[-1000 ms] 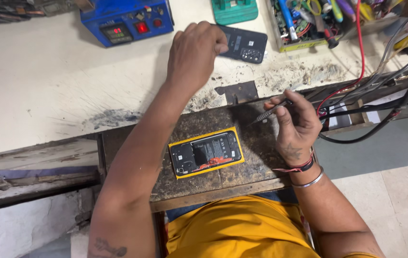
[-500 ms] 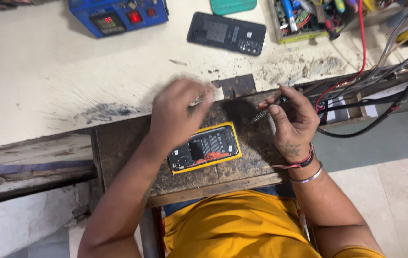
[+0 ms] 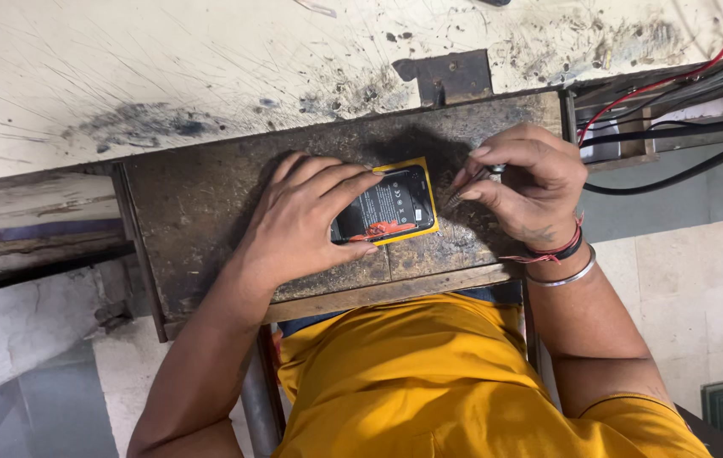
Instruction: The person repairs a smartphone at a workbench. The phone is opened with its back cover removed, and the person uses a screwdriver to unscrew and pry at internal components, at one point reaching to the upper bench for another phone part before continuing to work on the opened phone with the screwdriver and by hand.
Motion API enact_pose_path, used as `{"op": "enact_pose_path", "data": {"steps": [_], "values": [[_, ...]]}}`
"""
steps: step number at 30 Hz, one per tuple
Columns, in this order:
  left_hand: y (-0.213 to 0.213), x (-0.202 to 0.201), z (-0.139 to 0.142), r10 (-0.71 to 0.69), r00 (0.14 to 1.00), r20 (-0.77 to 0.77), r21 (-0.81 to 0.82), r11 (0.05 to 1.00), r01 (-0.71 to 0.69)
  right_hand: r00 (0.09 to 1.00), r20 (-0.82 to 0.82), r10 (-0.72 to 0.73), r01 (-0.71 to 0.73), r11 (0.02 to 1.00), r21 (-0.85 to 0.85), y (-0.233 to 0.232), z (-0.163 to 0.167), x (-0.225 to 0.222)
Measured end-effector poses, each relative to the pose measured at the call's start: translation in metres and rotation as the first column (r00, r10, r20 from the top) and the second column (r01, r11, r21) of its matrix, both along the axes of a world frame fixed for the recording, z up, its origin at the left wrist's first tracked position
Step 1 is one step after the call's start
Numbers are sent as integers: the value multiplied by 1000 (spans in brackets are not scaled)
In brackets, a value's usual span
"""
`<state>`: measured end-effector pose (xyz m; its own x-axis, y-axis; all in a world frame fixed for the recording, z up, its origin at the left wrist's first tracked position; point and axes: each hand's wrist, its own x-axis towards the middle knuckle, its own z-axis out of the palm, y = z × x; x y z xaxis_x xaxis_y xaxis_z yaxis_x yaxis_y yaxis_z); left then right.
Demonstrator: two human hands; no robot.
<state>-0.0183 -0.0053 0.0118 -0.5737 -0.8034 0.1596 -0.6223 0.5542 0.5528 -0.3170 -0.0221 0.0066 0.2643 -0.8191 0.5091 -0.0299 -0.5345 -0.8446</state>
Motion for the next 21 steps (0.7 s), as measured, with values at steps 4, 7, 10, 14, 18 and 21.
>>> {"op": "enact_pose_path", "data": {"steps": [4,7,10,14,18,21], "values": [[0,-1,0,7,1000,-16,1,1000,-7,994,-95,48,-49,999,-4,2,4,1],[-1,-1,0,-2,1000,-9,-3,1000,2,988,-136,71,-73,997,-12,3,6,2],[-1,-1,-1,6,1000,-1,-1,1000,-6,980,-184,76,-79,997,-11,4,9,3],[0,-1,-2,4,1000,-5,4,1000,-4,978,-196,74,-78,997,-11,4,10,4],[0,0,-2,3,1000,-14,2,1000,-3,981,-183,67,-71,997,-13,4,9,5],[0,-1,-2,5,1000,-10,-4,1000,-5,975,-210,67,-73,997,-20,4,9,4]]}}
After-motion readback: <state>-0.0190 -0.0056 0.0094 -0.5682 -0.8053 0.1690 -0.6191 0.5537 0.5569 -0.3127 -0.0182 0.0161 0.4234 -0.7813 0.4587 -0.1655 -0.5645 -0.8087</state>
